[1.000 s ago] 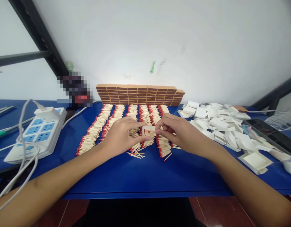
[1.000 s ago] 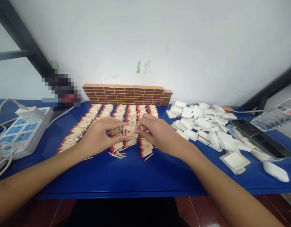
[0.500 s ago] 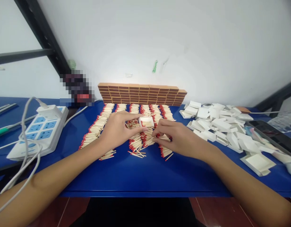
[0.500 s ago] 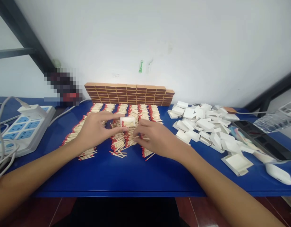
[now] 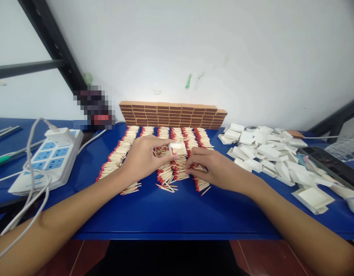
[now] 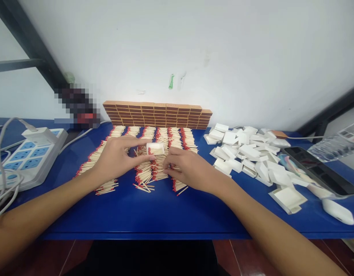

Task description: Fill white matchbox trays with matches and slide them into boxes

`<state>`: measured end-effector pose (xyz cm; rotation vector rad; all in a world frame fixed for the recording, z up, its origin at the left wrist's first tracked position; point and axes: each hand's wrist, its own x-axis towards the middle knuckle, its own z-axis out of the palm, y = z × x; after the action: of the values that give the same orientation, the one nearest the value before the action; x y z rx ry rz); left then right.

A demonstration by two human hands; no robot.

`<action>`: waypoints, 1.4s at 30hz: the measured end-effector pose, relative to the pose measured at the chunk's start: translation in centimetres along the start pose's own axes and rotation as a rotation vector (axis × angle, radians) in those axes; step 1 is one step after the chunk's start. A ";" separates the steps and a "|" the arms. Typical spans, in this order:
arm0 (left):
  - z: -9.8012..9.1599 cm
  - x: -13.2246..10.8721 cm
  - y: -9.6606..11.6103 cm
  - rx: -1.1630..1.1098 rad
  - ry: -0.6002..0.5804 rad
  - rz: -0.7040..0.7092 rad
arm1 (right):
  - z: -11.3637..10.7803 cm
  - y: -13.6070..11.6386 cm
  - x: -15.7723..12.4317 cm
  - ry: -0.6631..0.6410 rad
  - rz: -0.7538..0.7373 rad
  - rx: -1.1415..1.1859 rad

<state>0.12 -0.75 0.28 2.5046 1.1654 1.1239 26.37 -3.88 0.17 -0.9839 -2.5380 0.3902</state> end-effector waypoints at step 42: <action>0.2 -0.2 1.1 -0.139 -0.031 -0.108 | -0.6 -0.3 0.2 0.358 -0.026 0.034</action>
<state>0.88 -1.61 0.52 2.3186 1.1576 1.0952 26.36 -3.89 0.86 -0.9149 -2.2120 0.2242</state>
